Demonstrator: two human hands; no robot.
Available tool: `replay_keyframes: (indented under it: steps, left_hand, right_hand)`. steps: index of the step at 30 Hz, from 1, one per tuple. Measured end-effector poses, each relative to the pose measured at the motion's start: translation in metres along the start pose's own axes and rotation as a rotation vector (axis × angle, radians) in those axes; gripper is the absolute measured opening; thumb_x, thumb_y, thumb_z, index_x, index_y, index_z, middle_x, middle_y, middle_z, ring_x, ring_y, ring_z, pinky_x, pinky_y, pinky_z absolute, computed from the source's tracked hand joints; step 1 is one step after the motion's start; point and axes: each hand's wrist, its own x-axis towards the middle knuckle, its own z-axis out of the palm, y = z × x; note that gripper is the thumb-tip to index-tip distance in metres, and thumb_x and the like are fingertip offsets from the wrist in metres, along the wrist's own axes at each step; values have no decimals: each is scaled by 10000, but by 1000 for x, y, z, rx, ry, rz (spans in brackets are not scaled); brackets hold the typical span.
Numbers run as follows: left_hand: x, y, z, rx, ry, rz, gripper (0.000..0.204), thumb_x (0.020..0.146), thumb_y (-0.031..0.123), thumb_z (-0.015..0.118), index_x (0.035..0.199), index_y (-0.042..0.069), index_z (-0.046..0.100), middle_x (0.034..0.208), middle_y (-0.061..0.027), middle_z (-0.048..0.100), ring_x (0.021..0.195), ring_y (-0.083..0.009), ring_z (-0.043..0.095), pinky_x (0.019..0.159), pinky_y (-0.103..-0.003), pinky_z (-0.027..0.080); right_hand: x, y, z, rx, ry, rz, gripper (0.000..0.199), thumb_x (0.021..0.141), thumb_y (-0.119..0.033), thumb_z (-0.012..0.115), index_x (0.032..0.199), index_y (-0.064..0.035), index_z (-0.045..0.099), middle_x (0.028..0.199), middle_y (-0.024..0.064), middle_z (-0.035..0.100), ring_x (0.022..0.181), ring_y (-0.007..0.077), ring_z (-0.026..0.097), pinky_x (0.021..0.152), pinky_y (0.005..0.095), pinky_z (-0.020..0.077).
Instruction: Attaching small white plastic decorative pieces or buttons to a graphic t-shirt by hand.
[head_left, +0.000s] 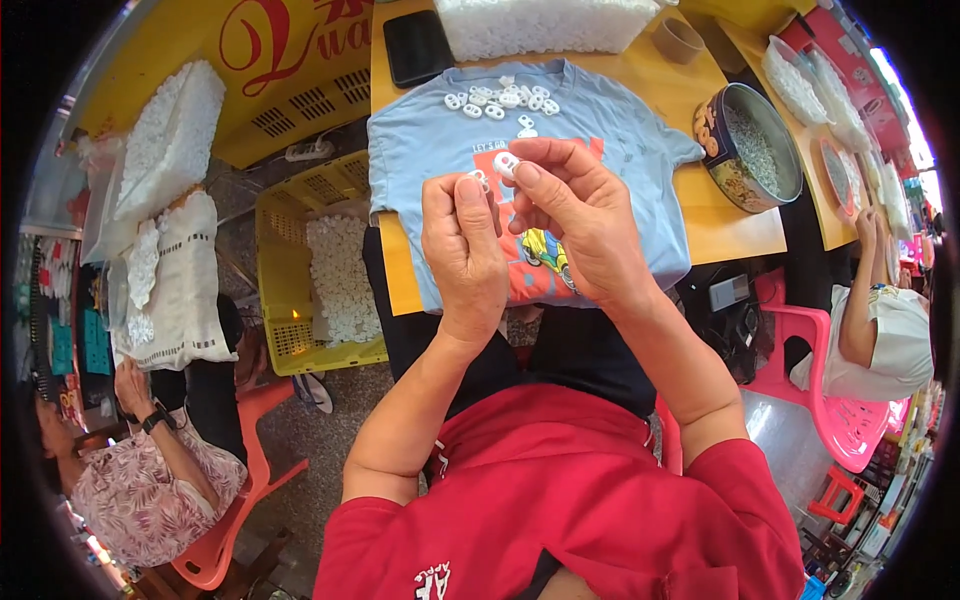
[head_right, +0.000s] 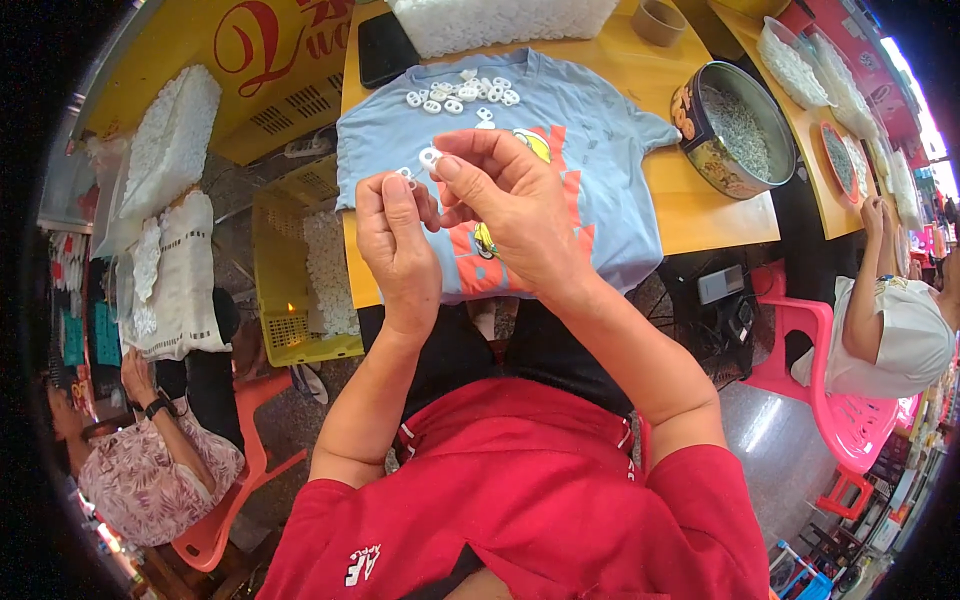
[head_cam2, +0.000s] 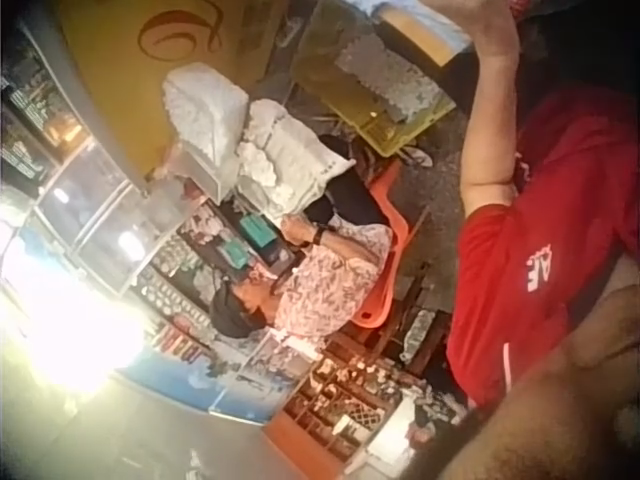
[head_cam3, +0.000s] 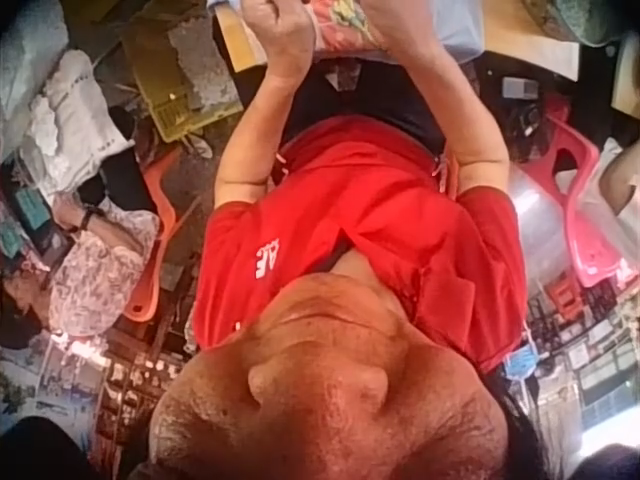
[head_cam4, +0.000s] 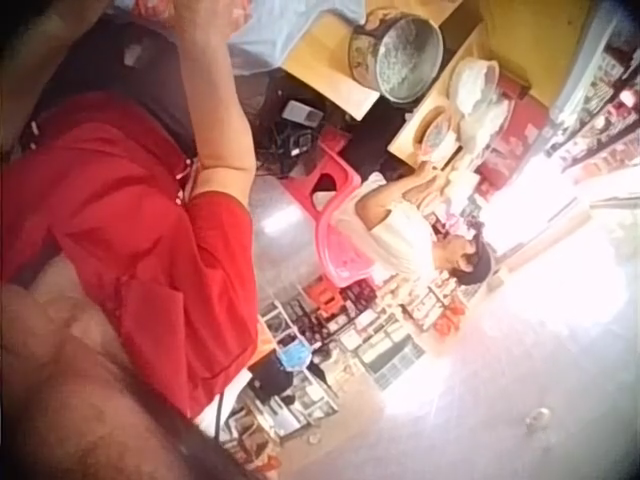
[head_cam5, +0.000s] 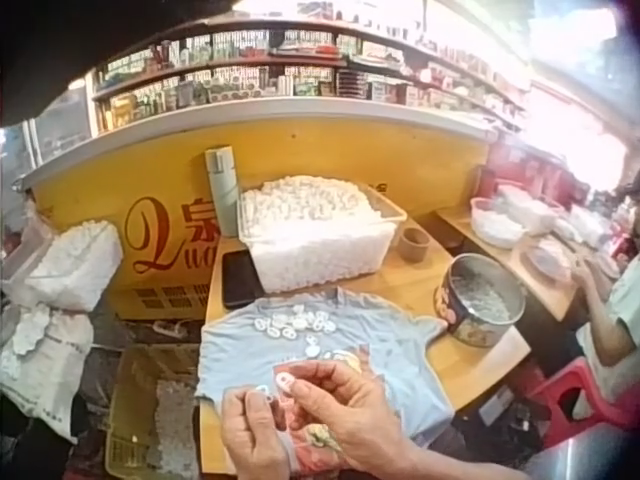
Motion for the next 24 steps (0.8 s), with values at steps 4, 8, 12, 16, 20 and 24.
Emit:
replay_keyframes:
  steps: [4, 8, 12, 16, 20, 24]
  left_hand:
    - [0, 4, 1, 23, 14, -7, 170, 1025, 170, 428, 916, 45, 468, 705, 25, 454, 596, -28, 393, 516, -209, 347]
    - [1, 0, 1, 12, 28, 4, 171, 1023, 171, 436, 918, 41, 474, 707, 27, 458, 598, -29, 393, 519, -208, 351]
    - [0, 3, -1, 28, 20, -20, 195, 1030, 201, 424, 920, 44, 460, 744, -5, 469, 623, -62, 424, 562, -217, 381]
    - [0, 3, -2, 28, 8, -14, 192, 1030, 198, 422, 921, 44, 460, 744, -5, 469, 622, -63, 423, 560, -218, 382]
    - [0, 5, -1, 55, 18, -5, 192, 1030, 197, 420, 923, 43, 460, 743, -3, 468, 621, -62, 424, 556, -219, 382]
    - [0, 4, -2, 70, 35, 13, 196, 1030, 202, 419, 925, 43, 462, 743, 0, 468, 623, -60, 425, 554, -216, 382]
  right_hand:
    - [0, 2, 6, -60, 27, -41, 235, 919, -108, 629, 1122, 7, 598, 954, 55, 657, 757, 85, 601, 672, 256, 534]
    - [1, 2, 7, -149, 34, -97, 241, 913, -109, 638, 1118, 11, 599, 958, 57, 653, 751, 88, 601, 675, 249, 529]
    - [1, 3, 5, -182, 53, -126, 240, 912, -108, 640, 1115, 13, 599, 959, 58, 651, 751, 92, 602, 673, 242, 526]
    - [0, 3, 8, -187, 44, -115, 234, 911, -106, 642, 1108, 12, 599, 959, 60, 651, 763, 92, 606, 679, 239, 526]
    - [-1, 3, 10, -195, 35, -121, 229, 911, -104, 643, 1103, 11, 598, 961, 60, 651, 798, 94, 615, 688, 238, 527]
    - [-1, 7, 14, -211, 54, -156, 231, 911, -105, 643, 1106, 9, 596, 965, 57, 652, 829, 96, 618, 699, 237, 525]
